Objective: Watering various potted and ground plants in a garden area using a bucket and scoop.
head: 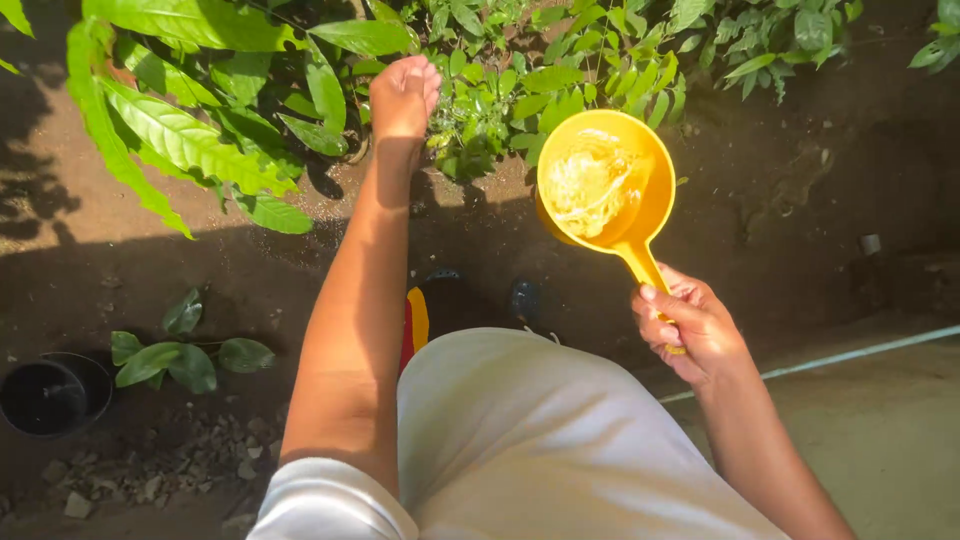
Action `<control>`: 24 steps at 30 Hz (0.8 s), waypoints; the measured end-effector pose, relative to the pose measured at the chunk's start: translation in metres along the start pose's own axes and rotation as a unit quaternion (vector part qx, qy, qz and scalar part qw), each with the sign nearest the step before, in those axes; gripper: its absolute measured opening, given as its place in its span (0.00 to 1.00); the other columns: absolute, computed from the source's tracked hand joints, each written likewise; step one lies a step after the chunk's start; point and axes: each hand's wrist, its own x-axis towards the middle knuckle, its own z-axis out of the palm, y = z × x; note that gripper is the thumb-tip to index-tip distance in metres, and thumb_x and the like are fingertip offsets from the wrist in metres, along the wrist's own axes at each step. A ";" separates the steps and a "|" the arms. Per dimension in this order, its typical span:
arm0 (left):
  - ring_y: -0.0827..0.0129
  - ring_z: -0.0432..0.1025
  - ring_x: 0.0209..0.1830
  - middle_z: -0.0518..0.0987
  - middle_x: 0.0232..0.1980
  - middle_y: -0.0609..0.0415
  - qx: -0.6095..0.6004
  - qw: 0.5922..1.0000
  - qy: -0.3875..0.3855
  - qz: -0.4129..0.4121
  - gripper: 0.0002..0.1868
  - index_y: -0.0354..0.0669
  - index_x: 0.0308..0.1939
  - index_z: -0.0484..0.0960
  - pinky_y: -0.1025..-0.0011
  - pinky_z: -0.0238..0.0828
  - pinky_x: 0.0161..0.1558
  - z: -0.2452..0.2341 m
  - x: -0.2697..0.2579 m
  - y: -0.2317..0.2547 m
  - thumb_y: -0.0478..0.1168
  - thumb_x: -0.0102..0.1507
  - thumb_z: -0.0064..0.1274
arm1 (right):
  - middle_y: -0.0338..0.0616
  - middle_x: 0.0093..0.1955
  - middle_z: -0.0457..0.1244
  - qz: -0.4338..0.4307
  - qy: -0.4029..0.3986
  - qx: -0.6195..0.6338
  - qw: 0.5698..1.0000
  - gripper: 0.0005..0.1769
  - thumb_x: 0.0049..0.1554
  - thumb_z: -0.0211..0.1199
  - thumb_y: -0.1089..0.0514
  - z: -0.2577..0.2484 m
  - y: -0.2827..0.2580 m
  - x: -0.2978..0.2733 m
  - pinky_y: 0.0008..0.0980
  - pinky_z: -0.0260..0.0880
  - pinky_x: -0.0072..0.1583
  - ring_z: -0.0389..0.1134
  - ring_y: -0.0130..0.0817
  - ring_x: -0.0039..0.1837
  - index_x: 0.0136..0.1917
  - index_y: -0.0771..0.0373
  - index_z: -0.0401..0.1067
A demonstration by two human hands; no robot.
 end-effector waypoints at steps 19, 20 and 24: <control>0.73 0.78 0.27 0.82 0.36 0.48 -0.079 0.986 0.018 -0.144 0.05 0.32 0.42 0.82 0.77 0.77 0.27 0.094 -0.031 -0.157 0.31 0.64 0.53 | 0.38 0.34 0.60 -0.018 0.109 -0.231 0.967 0.22 0.56 0.55 0.71 0.010 -0.021 0.026 0.22 0.50 0.32 0.54 0.21 0.30 0.64 0.66 0.72; 0.77 0.76 0.23 0.82 0.32 0.53 -0.020 0.985 0.041 -0.168 0.04 0.38 0.40 0.82 0.78 0.75 0.24 0.103 -0.026 -0.129 0.34 0.64 0.52 | 0.37 0.34 0.60 -0.035 0.114 -0.269 0.956 0.22 0.57 0.56 0.70 0.033 -0.033 0.034 0.22 0.50 0.31 0.54 0.21 0.30 0.64 0.65 0.72; 0.70 0.57 0.14 0.67 0.22 0.54 -0.129 0.970 0.005 -0.204 0.14 0.30 0.38 0.79 0.71 0.53 0.12 0.112 0.039 -0.066 0.36 0.67 0.38 | 0.39 0.35 0.59 -0.072 0.123 -0.264 0.954 0.17 0.58 0.56 0.70 0.061 -0.062 0.061 0.21 0.49 0.31 0.54 0.21 0.30 0.61 0.65 0.72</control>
